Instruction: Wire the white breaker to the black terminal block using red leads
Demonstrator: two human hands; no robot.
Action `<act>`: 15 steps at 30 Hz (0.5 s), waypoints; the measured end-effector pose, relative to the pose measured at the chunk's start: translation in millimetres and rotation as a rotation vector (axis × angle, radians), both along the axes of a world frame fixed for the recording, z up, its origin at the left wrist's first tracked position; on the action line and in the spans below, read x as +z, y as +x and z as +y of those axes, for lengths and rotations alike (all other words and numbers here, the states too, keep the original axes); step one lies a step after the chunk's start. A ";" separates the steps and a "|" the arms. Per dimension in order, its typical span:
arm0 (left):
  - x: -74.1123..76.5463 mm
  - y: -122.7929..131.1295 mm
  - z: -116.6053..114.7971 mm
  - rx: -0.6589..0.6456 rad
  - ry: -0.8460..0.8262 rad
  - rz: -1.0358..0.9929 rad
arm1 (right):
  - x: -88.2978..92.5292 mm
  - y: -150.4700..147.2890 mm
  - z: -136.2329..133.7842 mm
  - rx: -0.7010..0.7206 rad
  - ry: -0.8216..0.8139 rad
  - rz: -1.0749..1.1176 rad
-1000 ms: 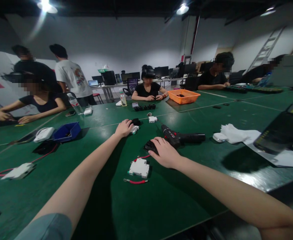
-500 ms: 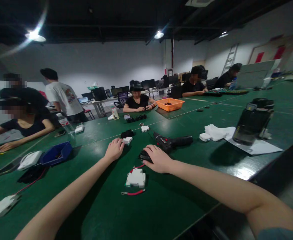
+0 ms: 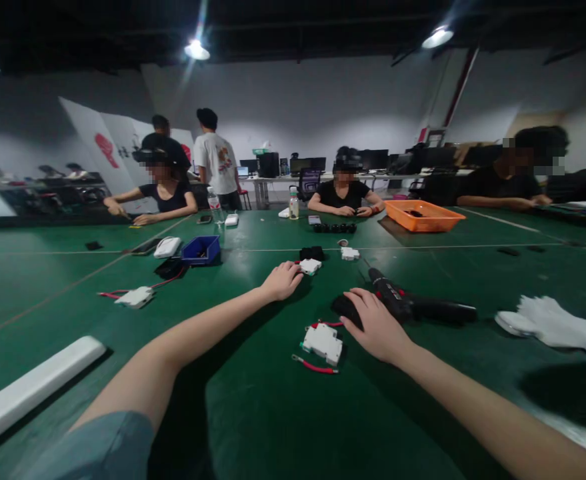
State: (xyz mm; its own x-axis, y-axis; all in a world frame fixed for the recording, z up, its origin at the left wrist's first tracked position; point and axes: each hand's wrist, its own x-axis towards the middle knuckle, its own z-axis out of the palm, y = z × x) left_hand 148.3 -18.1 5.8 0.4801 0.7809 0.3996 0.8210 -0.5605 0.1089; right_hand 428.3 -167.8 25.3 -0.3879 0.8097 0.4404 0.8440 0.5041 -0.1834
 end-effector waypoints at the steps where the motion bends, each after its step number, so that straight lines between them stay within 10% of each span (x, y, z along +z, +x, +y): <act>1: 3.6 -8.0 -2.0 0.001 0.003 -0.001 | -0.2 0.0 0.6 0.004 -0.001 -0.005; 7: 45.7 -128.1 2.7 0.123 0.043 -0.053 | -1.2 -2.3 3.2 0.028 0.021 -0.004; 12: 88.1 -291.7 31.4 0.721 0.054 -0.244 | -0.1 1.4 13.5 0.054 0.159 0.060; 15: 88.7 -374.2 47.3 0.958 -0.055 -0.295 | -0.4 8.5 24.3 0.052 0.255 0.088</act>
